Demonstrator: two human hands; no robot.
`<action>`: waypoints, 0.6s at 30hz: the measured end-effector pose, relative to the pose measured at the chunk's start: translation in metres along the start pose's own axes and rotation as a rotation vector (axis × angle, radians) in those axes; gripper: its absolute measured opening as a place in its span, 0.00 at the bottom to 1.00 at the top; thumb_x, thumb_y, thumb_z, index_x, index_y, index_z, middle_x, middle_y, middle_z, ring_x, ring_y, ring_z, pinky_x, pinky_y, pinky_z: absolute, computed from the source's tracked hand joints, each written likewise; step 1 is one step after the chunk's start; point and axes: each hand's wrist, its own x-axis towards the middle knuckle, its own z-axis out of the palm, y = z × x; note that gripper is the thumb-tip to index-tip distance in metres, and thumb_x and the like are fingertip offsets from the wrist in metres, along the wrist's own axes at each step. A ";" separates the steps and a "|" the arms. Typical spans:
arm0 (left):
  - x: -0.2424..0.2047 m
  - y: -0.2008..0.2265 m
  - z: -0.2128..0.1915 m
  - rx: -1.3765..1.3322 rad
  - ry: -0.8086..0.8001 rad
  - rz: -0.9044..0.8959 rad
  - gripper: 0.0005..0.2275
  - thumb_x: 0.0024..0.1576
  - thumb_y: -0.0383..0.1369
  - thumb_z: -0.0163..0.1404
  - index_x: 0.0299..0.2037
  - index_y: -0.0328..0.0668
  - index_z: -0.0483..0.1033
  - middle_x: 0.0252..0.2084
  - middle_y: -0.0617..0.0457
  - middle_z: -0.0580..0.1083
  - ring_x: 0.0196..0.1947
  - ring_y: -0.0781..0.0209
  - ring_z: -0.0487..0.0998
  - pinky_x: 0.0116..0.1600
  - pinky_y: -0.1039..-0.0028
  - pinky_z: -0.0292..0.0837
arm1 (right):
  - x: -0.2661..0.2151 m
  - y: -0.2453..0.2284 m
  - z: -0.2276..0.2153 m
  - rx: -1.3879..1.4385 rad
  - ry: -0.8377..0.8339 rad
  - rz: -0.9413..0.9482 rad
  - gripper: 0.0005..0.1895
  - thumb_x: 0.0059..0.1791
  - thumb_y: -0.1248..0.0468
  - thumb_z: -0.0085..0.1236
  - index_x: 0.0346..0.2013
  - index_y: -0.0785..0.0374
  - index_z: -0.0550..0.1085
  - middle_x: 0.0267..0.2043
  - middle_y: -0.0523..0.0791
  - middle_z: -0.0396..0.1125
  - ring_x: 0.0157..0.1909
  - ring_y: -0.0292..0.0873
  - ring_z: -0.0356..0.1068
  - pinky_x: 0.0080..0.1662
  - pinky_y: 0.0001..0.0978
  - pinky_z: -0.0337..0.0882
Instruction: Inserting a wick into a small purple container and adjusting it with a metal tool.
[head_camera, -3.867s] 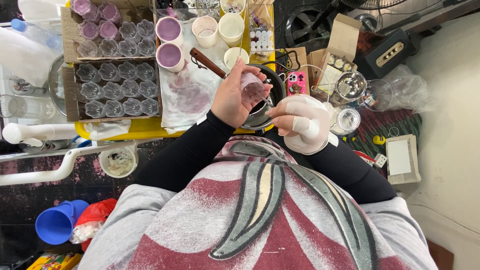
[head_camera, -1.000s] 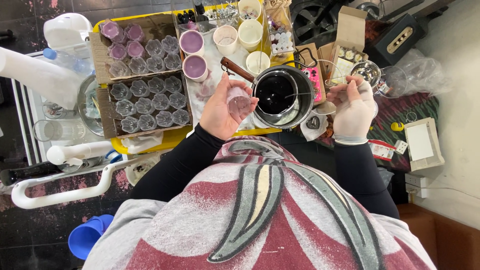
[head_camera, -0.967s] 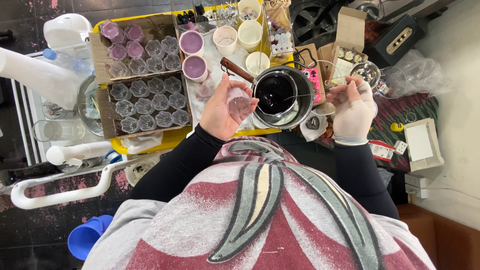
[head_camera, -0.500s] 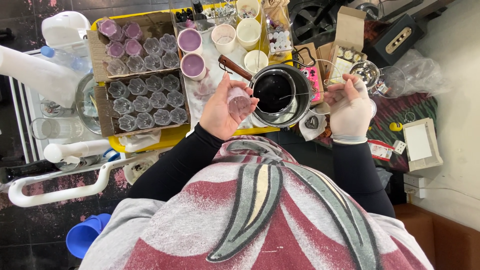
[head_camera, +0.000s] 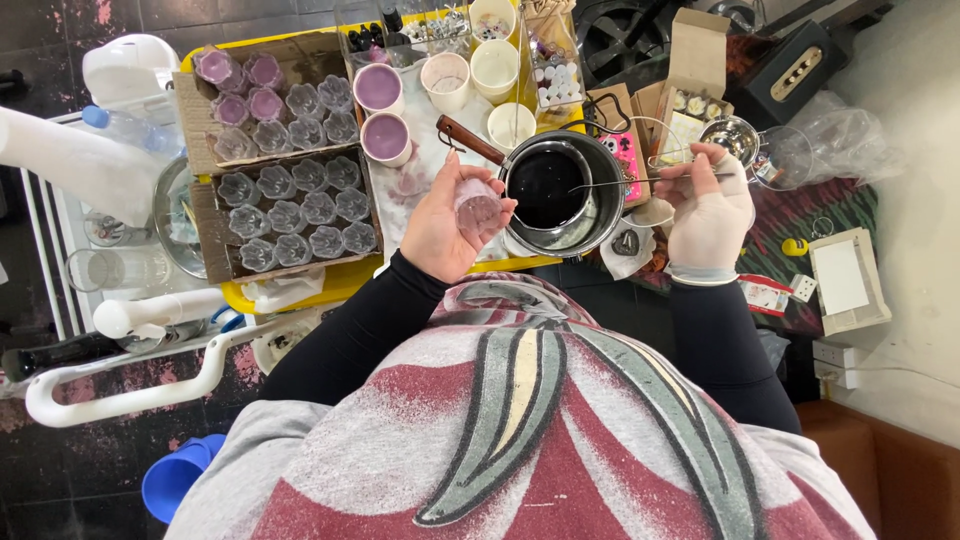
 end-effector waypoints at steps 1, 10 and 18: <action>0.001 0.000 -0.001 0.000 -0.001 -0.002 0.20 0.69 0.49 0.38 0.45 0.39 0.72 0.39 0.49 0.75 0.39 0.53 0.82 0.46 0.66 0.79 | -0.002 -0.002 0.005 -0.001 0.002 0.000 0.09 0.63 0.65 0.46 0.57 0.65 0.69 0.41 0.47 0.72 0.40 0.41 0.71 0.48 0.34 0.73; 0.010 0.005 -0.005 -0.011 -0.010 -0.040 0.18 0.68 0.48 0.40 0.44 0.40 0.72 0.39 0.50 0.76 0.40 0.52 0.82 0.48 0.66 0.80 | -0.014 -0.021 0.043 -0.478 -0.038 -0.297 0.11 0.65 0.66 0.49 0.62 0.68 0.70 0.39 0.43 0.70 0.38 0.33 0.68 0.44 0.24 0.70; 0.020 0.007 -0.010 -0.020 -0.052 -0.054 0.19 0.70 0.48 0.38 0.46 0.40 0.72 0.41 0.50 0.76 0.41 0.52 0.81 0.49 0.65 0.79 | -0.012 -0.050 0.074 -0.863 -0.226 -0.528 0.12 0.67 0.68 0.50 0.65 0.68 0.71 0.34 0.44 0.69 0.34 0.32 0.67 0.37 0.22 0.68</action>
